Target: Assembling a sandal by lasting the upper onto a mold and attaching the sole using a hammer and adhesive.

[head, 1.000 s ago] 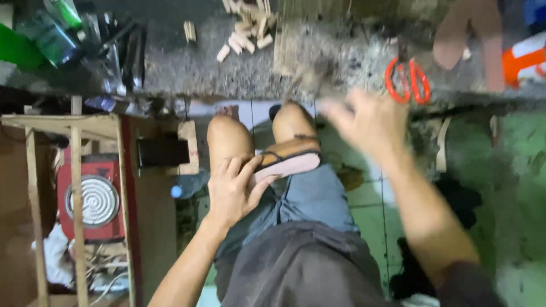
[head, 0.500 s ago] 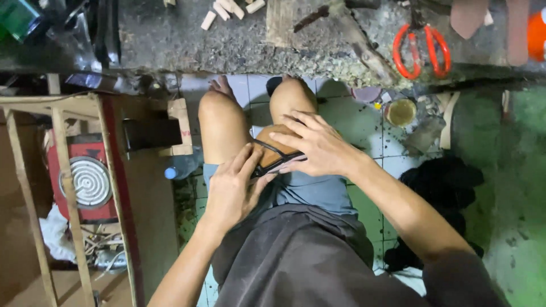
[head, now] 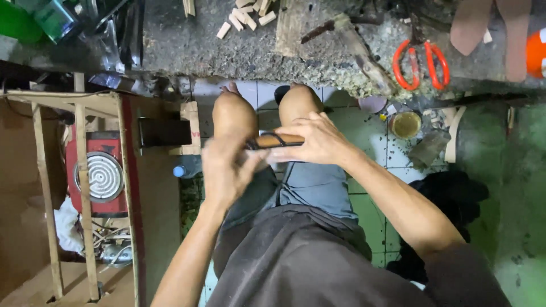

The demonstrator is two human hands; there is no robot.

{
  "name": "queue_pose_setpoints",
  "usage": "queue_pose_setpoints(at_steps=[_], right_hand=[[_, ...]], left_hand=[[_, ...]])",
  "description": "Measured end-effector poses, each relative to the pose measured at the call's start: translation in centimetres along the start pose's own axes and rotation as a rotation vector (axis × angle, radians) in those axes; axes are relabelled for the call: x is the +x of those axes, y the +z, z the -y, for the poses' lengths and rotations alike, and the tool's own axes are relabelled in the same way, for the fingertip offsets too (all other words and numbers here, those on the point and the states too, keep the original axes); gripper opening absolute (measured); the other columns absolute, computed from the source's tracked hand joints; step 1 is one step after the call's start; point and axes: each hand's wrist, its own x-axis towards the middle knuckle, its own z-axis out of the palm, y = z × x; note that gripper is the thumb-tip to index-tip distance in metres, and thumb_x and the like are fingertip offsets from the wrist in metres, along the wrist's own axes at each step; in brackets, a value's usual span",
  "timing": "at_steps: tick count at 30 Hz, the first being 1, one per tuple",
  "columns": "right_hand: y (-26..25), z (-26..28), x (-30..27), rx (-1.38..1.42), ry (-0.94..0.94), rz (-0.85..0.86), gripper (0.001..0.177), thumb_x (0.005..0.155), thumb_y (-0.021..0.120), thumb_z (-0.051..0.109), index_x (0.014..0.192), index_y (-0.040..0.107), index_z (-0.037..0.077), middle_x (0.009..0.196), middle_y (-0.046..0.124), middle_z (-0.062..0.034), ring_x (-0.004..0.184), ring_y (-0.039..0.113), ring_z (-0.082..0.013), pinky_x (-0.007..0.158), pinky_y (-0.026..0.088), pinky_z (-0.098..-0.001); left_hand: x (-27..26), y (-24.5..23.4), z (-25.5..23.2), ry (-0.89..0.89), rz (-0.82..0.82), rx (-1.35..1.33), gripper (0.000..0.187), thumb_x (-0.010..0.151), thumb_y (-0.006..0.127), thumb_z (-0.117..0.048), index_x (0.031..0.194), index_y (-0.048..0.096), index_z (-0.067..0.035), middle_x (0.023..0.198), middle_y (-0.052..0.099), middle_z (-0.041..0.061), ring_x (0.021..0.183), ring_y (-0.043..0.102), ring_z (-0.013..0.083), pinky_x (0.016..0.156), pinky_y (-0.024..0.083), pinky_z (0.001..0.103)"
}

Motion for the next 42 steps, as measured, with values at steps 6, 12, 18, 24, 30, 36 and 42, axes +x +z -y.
queue_pose_setpoints(at_steps=[6,12,18,24,30,36,42], right_hand=[[1.9,5.8,-2.8,0.731,0.514,0.015,0.050,0.077,0.083,0.043,0.120,0.075,0.019,0.110,0.077,-0.0132,0.103,0.071,-0.0278,0.085,0.054,-0.0369],[2.5,9.5,-4.3,0.844,0.469,0.072,0.059,0.085,0.077,0.044,0.135,0.064,0.016,0.132,0.063,-0.0157,0.123,0.059,-0.0313,0.101,0.047,-0.0444],[2.2,10.2,-4.4,0.955,0.532,0.006,0.022,0.087,0.078,0.039,0.102,0.077,0.023,0.085,0.074,0.0014,0.082,0.062,-0.0079,0.080,0.052,-0.0256],[2.6,9.7,-4.9,0.982,0.504,-0.031,0.037,0.093,0.071,0.030,0.126,0.068,0.013,0.099,0.075,-0.0103,0.094,0.064,-0.0148,0.088,0.054,-0.0381],[2.1,9.6,-4.8,0.924,0.565,-0.072,0.037,0.092,0.073,0.034,0.123,0.073,0.015,0.093,0.077,-0.0108,0.092,0.064,-0.0120,0.084,0.054,-0.0344],[2.2,8.5,-4.6,0.897,0.493,-0.184,0.034,0.097,0.065,0.030,0.123,0.070,0.009,0.109,0.072,-0.0128,0.103,0.063,-0.0190,0.095,0.050,-0.0404],[1.8,9.1,-4.8,0.924,0.534,-0.196,0.026,0.093,0.072,0.031,0.114,0.077,0.015,0.097,0.074,-0.0027,0.092,0.063,-0.0109,0.088,0.052,-0.0313]], left_hand=[[-4.4,1.7,0.8,-0.513,-0.456,-0.567,0.094,0.089,0.079,-0.007,0.158,0.016,-0.009,0.158,0.018,0.016,0.150,0.020,0.0303,0.123,0.022,0.051],[-6.4,3.5,1.3,-0.698,-0.292,-1.134,0.037,0.102,0.061,-0.024,0.133,0.048,-0.008,0.119,0.056,0.000,0.108,0.050,0.0063,0.102,0.047,0.035],[-5.6,2.9,1.5,-0.569,-0.029,-1.122,0.036,0.103,0.059,-0.022,0.135,0.049,-0.009,0.100,0.059,0.003,0.082,0.058,0.0091,0.073,0.056,0.032],[-4.4,1.0,-0.6,-0.500,0.097,-1.012,0.052,0.097,0.068,-0.020,0.140,0.044,-0.003,0.125,0.055,0.013,0.114,0.045,0.0180,0.105,0.042,0.048],[-3.4,-0.2,-3.2,-0.520,0.163,-1.041,0.047,0.091,0.074,-0.019,0.132,0.054,-0.005,0.114,0.062,0.012,0.107,0.052,0.0164,0.097,0.048,0.045],[-3.8,0.6,-1.5,-0.460,0.160,-1.042,0.047,0.089,0.076,-0.017,0.130,0.057,-0.004,0.106,0.061,0.009,0.099,0.054,0.0185,0.091,0.051,0.042],[-1.4,-0.6,-4.5,-0.479,0.005,-0.995,0.022,0.102,0.059,-0.024,0.110,0.063,-0.004,0.090,0.060,0.004,0.086,0.054,0.0127,0.078,0.050,0.031]])
